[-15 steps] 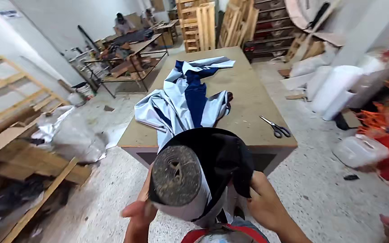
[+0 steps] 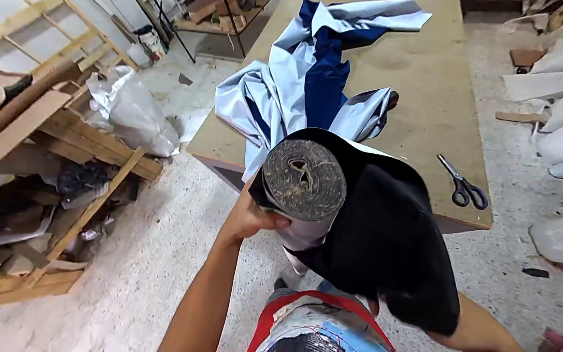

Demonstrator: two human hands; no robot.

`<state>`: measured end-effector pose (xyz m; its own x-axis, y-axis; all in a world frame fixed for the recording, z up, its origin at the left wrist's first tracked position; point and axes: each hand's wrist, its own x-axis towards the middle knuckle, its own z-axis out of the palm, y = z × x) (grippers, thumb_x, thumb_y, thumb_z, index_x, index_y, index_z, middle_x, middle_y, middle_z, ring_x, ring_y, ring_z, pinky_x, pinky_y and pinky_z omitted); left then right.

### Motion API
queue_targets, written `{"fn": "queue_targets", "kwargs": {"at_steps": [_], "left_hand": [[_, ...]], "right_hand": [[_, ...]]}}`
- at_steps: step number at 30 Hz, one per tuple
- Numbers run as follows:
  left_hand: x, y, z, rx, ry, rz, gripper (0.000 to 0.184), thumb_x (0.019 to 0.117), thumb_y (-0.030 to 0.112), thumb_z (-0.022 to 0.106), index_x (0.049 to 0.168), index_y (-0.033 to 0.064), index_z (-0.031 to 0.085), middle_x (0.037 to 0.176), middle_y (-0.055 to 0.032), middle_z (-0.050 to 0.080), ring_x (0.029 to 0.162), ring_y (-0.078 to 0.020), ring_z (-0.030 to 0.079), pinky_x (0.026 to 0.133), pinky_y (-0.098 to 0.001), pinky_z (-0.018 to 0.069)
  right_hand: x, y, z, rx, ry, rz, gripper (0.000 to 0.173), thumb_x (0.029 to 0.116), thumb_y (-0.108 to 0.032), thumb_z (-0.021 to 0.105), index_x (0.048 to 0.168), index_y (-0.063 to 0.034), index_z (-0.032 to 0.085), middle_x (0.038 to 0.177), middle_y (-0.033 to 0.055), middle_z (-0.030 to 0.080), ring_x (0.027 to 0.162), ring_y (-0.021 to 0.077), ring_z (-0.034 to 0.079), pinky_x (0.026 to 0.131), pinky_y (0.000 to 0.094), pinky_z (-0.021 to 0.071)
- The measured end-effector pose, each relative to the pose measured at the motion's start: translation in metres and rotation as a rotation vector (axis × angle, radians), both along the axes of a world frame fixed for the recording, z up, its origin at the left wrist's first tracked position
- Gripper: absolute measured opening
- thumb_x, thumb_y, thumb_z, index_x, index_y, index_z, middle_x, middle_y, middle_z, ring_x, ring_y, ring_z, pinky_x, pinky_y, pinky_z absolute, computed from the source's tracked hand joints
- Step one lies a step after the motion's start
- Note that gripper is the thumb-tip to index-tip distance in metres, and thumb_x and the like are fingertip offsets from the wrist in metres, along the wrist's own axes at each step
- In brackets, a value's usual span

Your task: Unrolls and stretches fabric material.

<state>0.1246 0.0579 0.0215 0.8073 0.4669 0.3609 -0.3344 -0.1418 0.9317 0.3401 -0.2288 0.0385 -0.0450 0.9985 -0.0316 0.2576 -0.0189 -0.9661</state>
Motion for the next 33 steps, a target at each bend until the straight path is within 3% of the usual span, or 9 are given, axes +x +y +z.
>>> {"fn": "queue_targets", "kwargs": {"at_steps": [3,5,8,11,15,19,24,27,33], "left_hand": [[-0.006,0.002,-0.010,-0.069,-0.071,-0.028,0.054,0.0816,0.041,0.085,0.128,0.0267,0.062,0.117,0.0165,0.071,0.107,0.0025,0.066,0.094,-0.0220,0.0572],[-0.015,-0.004,-0.014,-0.089,-0.024,-0.018,0.056,0.0802,0.052,0.082,0.125,0.0258,0.062,0.113,0.0183,0.072,0.105,0.0046,0.066,0.093,-0.0205,0.0569],[-0.029,-0.002,-0.030,-0.039,0.114,-0.128,0.099,0.0670,0.060,0.087,0.141,0.0096,0.047,0.117,0.0107,0.069,0.107,0.0024,0.065,0.093,-0.0233,0.0570],[-0.041,-0.016,-0.072,0.031,0.270,-0.181,0.124,0.0510,0.021,0.100,0.155,0.0070,0.034,0.137,-0.0052,0.063,0.123,-0.0119,0.062,0.106,-0.0389,0.0539],[-0.074,-0.056,-0.167,0.307,0.545,0.034,0.133,0.0605,0.042,0.099,0.163,0.0099,0.020,0.165,-0.0117,0.032,0.151,-0.0245,0.036,0.122,-0.0475,0.0382],[-0.119,-0.078,-0.237,0.392,0.789,0.352,0.043,0.0841,0.003,0.068,0.126,0.0117,0.071,0.124,-0.0117,0.070,0.115,-0.0294,0.068,0.093,-0.0535,0.0577],[-0.213,-0.034,-0.234,0.198,0.701,0.669,0.035,0.0835,-0.010,0.061,0.112,0.0054,0.074,0.106,-0.0121,0.075,0.099,-0.0275,0.072,0.089,-0.0564,0.0584],[-0.250,-0.014,-0.226,0.161,0.550,0.873,0.025,0.0878,-0.005,0.056,0.104,0.0039,0.073,0.093,-0.0086,0.075,0.086,-0.0190,0.073,0.080,-0.0481,0.0608],[-0.198,-0.007,-0.163,0.390,0.558,0.746,0.061,0.0807,0.012,0.071,0.140,0.0118,0.056,0.136,-0.0059,0.063,0.133,-0.0250,0.054,0.119,-0.0583,0.0344]], "right_hand": [[0.016,-0.015,0.014,0.047,-0.249,0.107,0.019,0.0898,-0.020,0.068,0.099,-0.0040,0.070,0.091,0.0066,0.071,0.086,0.0099,0.068,0.074,0.0353,0.0562],[0.053,-0.022,0.002,0.119,-0.312,-0.098,0.032,0.0959,-0.044,0.067,0.120,-0.0239,0.068,0.112,-0.0078,0.071,0.104,0.0023,0.067,0.089,0.0292,0.0584],[0.067,0.023,0.008,0.398,-0.068,-0.429,0.088,0.0838,-0.066,0.071,0.152,-0.0192,0.042,0.154,0.0060,0.050,0.140,0.0303,0.049,0.110,0.0535,0.0483],[0.023,0.089,0.052,0.555,-0.189,-0.277,0.134,0.0625,-0.069,0.086,0.163,-0.0217,0.010,0.169,0.0055,0.024,0.154,0.0334,0.027,0.122,0.0582,0.0336],[-0.034,0.154,0.085,0.537,-0.567,0.105,0.100,0.0701,-0.066,0.081,0.149,-0.0114,0.052,0.157,0.0080,0.045,0.145,0.0258,0.044,0.118,0.0463,0.0445],[-0.055,0.157,0.089,0.477,-0.716,-0.057,0.077,0.0781,-0.055,0.076,0.138,-0.0100,0.060,0.145,0.0064,0.056,0.134,0.0204,0.054,0.109,0.0416,0.0519],[-0.059,0.118,0.094,0.117,-1.113,-0.480,0.100,0.0728,-0.084,0.062,0.152,-0.0248,0.045,0.134,0.0168,0.054,0.114,0.0350,0.059,0.085,0.0594,0.0507],[-0.030,0.117,0.094,0.135,-1.114,-0.386,0.097,0.0733,-0.084,0.062,0.148,-0.0229,0.050,0.143,0.0141,0.051,0.123,0.0333,0.055,0.094,0.0584,0.0495],[0.014,0.124,0.084,0.205,-0.748,-0.371,0.104,0.0743,-0.082,0.064,0.155,-0.0201,0.043,0.135,0.0043,0.061,0.119,0.0174,0.061,0.096,0.0442,0.0535]]}}
